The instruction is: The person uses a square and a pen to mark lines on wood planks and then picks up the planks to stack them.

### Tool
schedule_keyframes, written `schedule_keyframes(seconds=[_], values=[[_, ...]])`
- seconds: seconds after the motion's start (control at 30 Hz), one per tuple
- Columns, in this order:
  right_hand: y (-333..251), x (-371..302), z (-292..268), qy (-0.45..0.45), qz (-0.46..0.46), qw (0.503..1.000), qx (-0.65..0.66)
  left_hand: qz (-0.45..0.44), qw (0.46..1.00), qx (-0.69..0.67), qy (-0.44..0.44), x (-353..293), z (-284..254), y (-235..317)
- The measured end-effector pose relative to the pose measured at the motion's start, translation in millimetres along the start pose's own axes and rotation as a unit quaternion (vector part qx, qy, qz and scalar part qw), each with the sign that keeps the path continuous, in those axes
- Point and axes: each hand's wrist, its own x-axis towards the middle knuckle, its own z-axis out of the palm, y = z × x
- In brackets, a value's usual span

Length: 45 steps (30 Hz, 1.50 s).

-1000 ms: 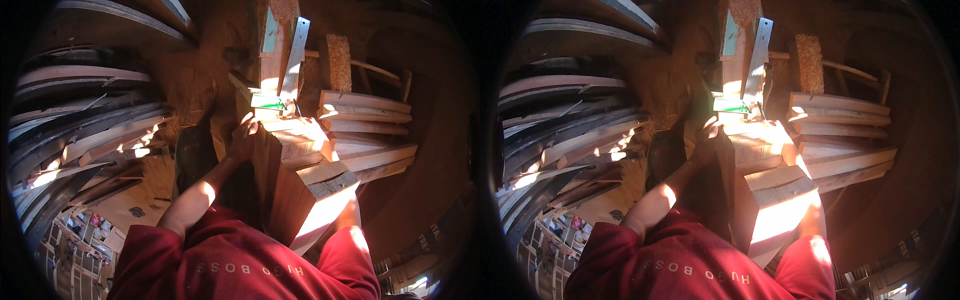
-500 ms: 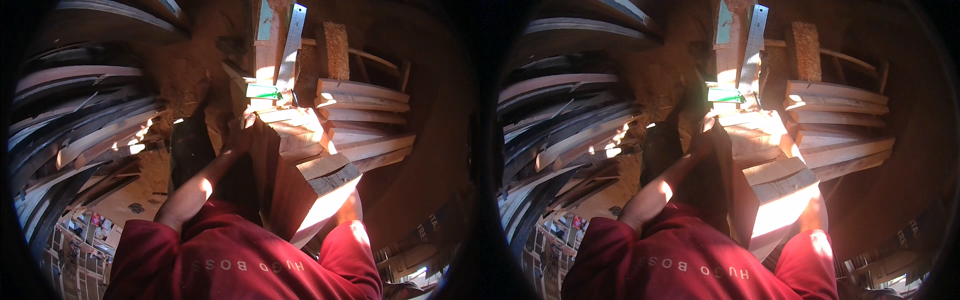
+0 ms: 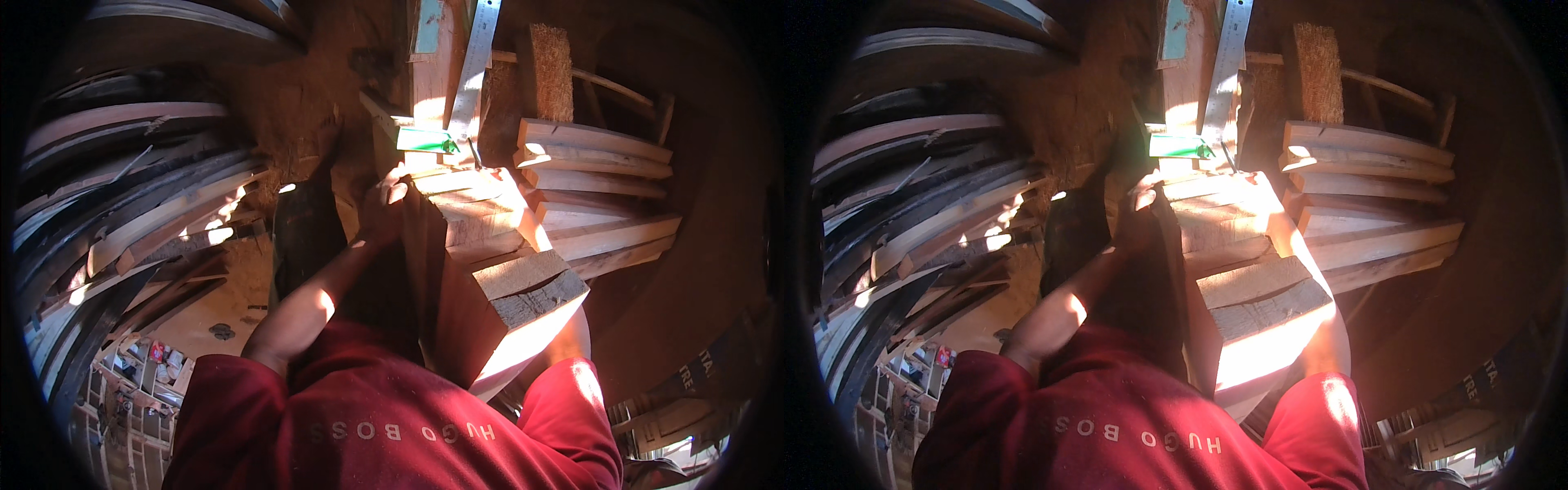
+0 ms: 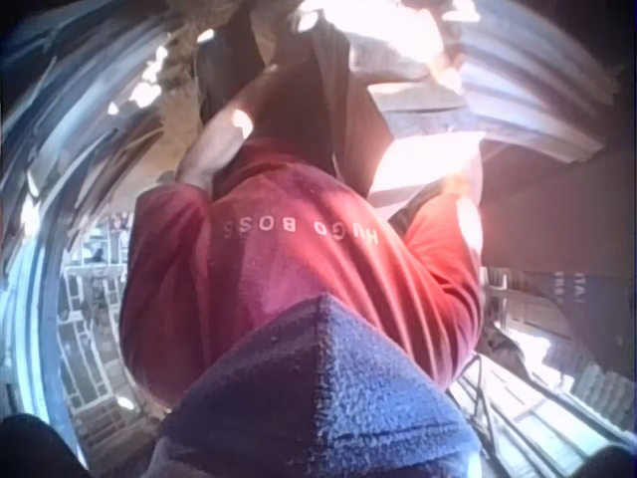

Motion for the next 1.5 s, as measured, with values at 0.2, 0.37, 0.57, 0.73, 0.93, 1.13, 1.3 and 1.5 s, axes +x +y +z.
schedule_keyframes(seconds=[0.2, 0.37, 0.57, 0.73, 0.93, 1.13, 1.3, 1.5], values=[[-28, 50, 1, -0.034, 0.042, 0.998, -0.015, 0.020, 0.998, 0.065, -0.010, 22, -32, 40], [-84, 86, -1, -0.109, 0.053, 0.992, -0.043, 0.287, 0.893, 0.331, -0.107, 76, -49, 74], [-116, 99, 15, -0.155, 0.017, 0.987, -0.044, 0.182, 0.896, 0.358, -0.189, 134, -27, 19], [-167, 74, -20, -0.147, -0.064, 0.980, -0.121, 0.396, 0.783, 0.470, -0.099, 127, -52, 56], [-258, -12, -52, 0.005, -0.292, 0.956, -0.007, 0.314, 0.937, 0.088, 0.127, 19, -114, 92], [-268, -116, -38, -0.059, -0.421, 0.904, -0.043, -0.054, 0.863, -0.346, 0.364, -52, -133, -40], [-243, -209, -15, 0.007, -0.418, 0.903, -0.096, -0.092, 0.952, 0.073, 0.284, -60, -56, -162], [-224, -253, 10, 0.073, -0.387, 0.918, -0.049, -0.041, 0.987, -0.017, 0.155, -93, 17, -111]])
